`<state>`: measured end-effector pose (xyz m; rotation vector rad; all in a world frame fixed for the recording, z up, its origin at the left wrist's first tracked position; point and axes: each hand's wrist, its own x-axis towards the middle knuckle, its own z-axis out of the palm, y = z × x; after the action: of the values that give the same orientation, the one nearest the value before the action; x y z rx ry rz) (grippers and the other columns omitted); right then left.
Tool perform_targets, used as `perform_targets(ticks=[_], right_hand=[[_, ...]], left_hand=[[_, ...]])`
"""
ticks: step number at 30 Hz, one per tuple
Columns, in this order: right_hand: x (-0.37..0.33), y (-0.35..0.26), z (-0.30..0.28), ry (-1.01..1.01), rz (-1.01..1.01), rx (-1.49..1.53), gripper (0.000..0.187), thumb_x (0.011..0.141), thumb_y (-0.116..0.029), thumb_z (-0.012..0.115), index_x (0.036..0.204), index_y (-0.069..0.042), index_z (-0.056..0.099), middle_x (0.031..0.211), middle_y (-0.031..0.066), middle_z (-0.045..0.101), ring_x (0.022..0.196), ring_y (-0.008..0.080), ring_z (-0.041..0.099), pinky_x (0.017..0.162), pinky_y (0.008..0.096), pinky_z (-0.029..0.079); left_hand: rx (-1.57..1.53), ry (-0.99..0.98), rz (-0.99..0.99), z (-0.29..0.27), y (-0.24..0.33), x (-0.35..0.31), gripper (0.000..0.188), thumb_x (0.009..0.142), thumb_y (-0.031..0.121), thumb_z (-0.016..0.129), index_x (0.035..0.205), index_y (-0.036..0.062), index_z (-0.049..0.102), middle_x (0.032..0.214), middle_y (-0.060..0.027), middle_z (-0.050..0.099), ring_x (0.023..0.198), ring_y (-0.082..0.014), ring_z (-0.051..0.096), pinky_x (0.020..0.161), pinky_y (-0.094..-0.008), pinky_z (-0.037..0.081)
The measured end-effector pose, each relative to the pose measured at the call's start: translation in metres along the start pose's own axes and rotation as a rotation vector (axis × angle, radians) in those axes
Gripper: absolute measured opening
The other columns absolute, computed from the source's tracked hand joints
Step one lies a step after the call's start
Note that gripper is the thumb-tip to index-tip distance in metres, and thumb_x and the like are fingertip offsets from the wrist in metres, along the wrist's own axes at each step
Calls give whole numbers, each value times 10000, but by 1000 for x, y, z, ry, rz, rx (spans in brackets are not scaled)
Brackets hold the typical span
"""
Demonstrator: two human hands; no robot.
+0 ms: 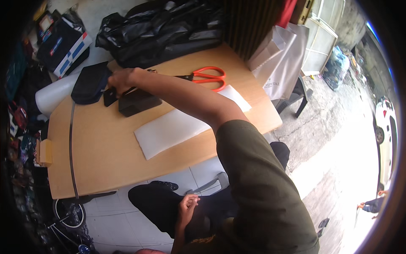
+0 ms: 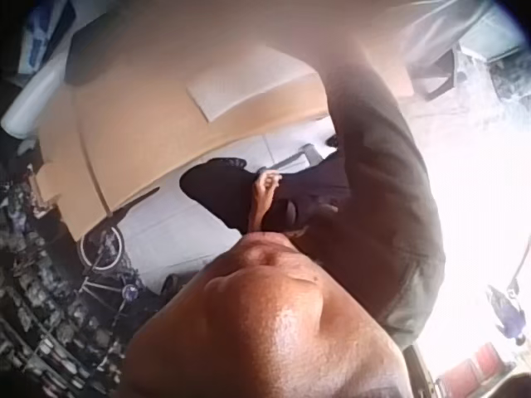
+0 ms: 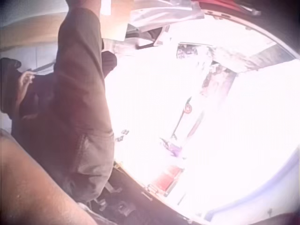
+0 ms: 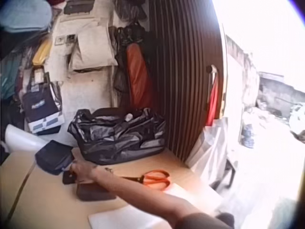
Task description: The person cuts a strip of white foam into smaller rectangular pieces using large red-handled shears.
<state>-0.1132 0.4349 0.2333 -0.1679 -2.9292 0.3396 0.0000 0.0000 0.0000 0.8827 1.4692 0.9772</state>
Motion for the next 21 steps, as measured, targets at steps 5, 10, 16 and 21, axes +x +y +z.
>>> perform_targets(ticks=[5,10,16,21], right_hand=[[-170,-98,-71,370,-123,370,280,839,-174,614,1064,-13,654,966,137,673,885,313,639,765,389,509],[-408,-130,-89,1234,-9,496,132,859,-71,607,847,47,665,732,122,662,651,184,637,589,278,497],[-617,22,-5,1864,1016,487,271,917,-211,559,920,33,679,754,77,676,629,111,601,595,240,481],[-705,136,56,1609,1410,161,235,865,-176,577,971,3,686,857,93,712,758,189,672,712,289,510]], left_hand=[[149,10,-3,14,16,7,177,926,170,585,971,5,629,889,-81,687,741,-116,620,691,-244,486],[276,-39,-42,19,18,19,210,934,169,573,887,-20,652,843,-51,677,662,-88,569,625,-234,464],[739,-104,480,93,105,61,72,857,74,622,880,15,655,862,-82,668,778,-235,636,736,-333,497],[953,-80,1086,165,224,95,144,778,81,692,911,41,656,1003,-92,634,994,-306,595,874,-419,465]])
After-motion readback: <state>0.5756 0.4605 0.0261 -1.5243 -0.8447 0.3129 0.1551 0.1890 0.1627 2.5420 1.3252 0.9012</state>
